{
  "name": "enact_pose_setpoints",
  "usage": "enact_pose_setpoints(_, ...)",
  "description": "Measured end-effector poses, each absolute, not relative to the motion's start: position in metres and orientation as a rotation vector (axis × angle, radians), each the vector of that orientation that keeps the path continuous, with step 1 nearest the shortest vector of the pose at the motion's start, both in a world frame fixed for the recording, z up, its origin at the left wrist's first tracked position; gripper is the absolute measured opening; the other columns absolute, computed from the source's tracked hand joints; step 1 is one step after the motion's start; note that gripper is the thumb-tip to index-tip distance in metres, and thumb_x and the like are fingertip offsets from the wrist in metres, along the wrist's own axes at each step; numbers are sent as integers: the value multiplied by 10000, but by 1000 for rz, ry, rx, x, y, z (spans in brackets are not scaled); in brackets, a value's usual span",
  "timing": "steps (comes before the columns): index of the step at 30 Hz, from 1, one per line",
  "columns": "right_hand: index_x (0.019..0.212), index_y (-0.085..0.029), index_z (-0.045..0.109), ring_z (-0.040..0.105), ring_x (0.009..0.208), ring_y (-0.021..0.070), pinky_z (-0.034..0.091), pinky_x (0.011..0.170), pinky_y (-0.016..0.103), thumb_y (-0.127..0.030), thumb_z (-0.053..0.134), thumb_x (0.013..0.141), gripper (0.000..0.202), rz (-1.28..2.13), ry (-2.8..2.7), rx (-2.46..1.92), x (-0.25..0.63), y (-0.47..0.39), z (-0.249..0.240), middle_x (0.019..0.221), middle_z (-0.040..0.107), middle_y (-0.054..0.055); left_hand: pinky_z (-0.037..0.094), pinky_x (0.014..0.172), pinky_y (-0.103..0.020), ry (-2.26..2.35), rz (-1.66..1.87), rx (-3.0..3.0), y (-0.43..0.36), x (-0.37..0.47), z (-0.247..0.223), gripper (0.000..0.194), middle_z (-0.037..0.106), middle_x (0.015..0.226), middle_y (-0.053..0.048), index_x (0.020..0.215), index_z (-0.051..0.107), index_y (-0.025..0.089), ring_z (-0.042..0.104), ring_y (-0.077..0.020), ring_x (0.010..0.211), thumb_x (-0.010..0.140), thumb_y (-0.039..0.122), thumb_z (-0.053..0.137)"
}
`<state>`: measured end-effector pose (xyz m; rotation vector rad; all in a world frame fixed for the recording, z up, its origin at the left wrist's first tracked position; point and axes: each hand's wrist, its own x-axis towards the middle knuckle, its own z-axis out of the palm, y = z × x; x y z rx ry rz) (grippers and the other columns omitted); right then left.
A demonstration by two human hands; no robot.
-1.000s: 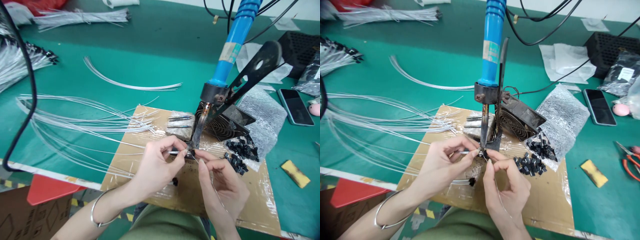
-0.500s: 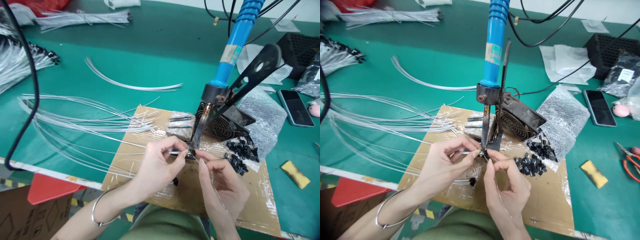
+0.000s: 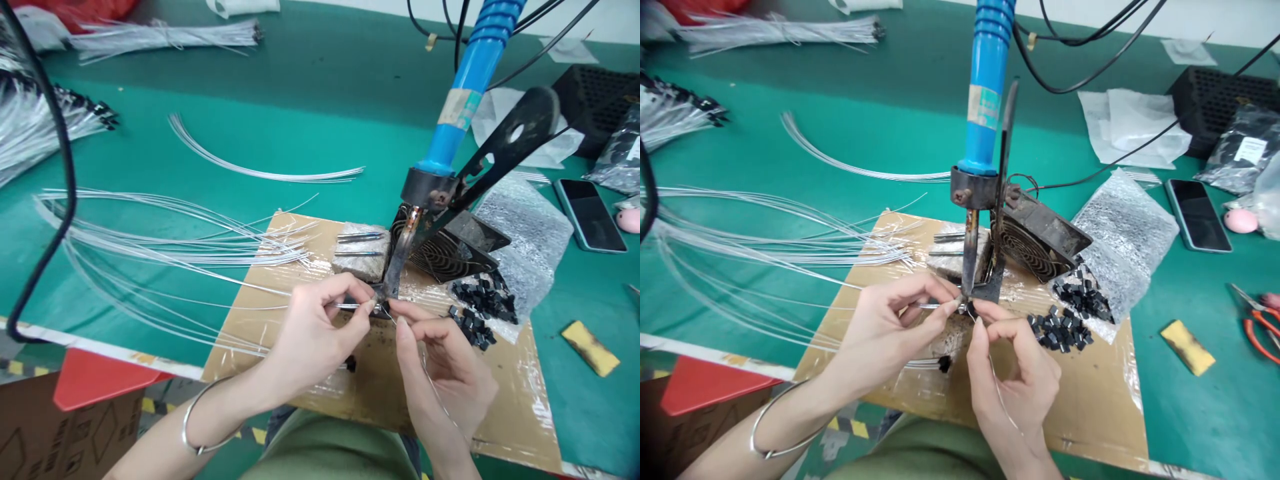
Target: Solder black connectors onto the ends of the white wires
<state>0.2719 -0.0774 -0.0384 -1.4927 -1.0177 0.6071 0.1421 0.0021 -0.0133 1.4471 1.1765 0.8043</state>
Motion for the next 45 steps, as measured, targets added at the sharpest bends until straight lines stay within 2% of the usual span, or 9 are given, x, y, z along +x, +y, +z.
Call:
enact_pose_setpoints(11, 797, -210, 649, 792, 936, 209, 617, 827, 312, -186, 709, 930, 148, 584, -1041, -1498, 271, -77, -37, 1058, 822, 98, 508, 658, -242, 1159, 846, 1445, 1, 143, -13, 96, 734, 776, -38, 713, 670, 172, 673, -156, 734, 802, 153, 638)
enact_pose_setpoints(36, 815, -209, 665, 790, 950, 222, 630, 858, 344, -182, 708, 932, 128, 575, -1052, -1488, 272, -77, -39, 1047, 816, 100, 486, 632, -256, 1157, 825, 1478, 1, 142, -13, 101, 731, 778, -51, 725, 671, 166, 663, -165, 726, 815, 176, 627)
enact_pose_setpoints(45, 823, -210, 684, 784, 945, 182, 600, 868, 289, -139, 722, 916, 123, 568, -1036, -1464, 270, -77, -39, 1040, 818, 68, 488, 627, -254, 1154, 819, 1504, 0, 142, -14, 109, 735, 786, -55, 730, 671, 158, 665, -162, 719, 822, 171, 614)
